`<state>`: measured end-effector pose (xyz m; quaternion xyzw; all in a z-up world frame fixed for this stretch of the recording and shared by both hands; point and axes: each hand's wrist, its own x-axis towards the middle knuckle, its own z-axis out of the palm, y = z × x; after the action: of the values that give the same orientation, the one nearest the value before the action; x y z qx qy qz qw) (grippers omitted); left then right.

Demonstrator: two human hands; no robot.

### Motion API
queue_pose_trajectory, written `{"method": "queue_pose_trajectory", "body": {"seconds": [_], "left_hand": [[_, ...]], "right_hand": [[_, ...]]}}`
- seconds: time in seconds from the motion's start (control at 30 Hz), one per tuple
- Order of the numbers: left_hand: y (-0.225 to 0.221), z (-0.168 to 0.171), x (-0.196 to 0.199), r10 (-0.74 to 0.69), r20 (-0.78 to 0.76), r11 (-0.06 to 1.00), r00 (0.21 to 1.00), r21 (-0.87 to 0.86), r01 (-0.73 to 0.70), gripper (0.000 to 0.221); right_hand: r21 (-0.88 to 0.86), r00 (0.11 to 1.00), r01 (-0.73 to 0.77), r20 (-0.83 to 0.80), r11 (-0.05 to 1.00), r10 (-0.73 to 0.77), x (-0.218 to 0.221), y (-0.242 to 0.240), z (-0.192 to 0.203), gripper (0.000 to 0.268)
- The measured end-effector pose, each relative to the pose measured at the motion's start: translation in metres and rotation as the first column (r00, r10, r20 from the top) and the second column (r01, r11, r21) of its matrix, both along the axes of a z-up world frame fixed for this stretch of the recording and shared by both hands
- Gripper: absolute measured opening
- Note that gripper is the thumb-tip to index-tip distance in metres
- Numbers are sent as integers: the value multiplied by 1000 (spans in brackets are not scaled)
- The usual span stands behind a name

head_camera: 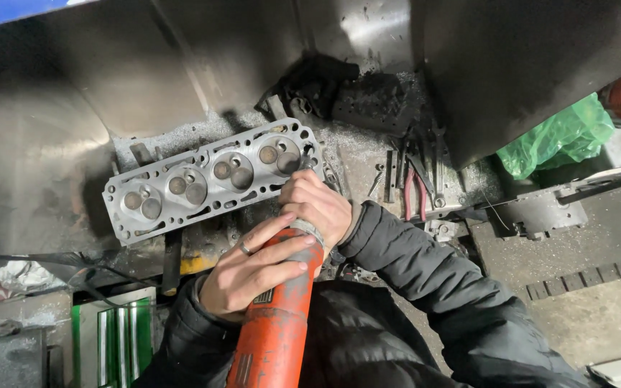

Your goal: The person fits an attachment to a die grinder using a wrench, then grinds the flat surface of an engine cylinder head clamped in a machine, moving the running grinder across the metal. They reposition the grinder and continue working over the head surface for the rest of the clip.

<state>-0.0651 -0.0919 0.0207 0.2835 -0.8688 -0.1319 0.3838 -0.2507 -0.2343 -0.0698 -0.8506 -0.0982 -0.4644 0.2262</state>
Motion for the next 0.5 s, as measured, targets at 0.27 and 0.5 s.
{"method": "queue_pose_trajectory", "body": {"seconds": [0.27,0.5], "left_hand": [[-5,0,20,-44,-27,999,999,25,45,54],[-25,3,50,-168,-30,986,985,-18,168,56]], "right_hand": [[7,997,63,-35,998,-62,11,7,4,97],[9,975,183,-127,983,-180,23,12,-3,52]]}}
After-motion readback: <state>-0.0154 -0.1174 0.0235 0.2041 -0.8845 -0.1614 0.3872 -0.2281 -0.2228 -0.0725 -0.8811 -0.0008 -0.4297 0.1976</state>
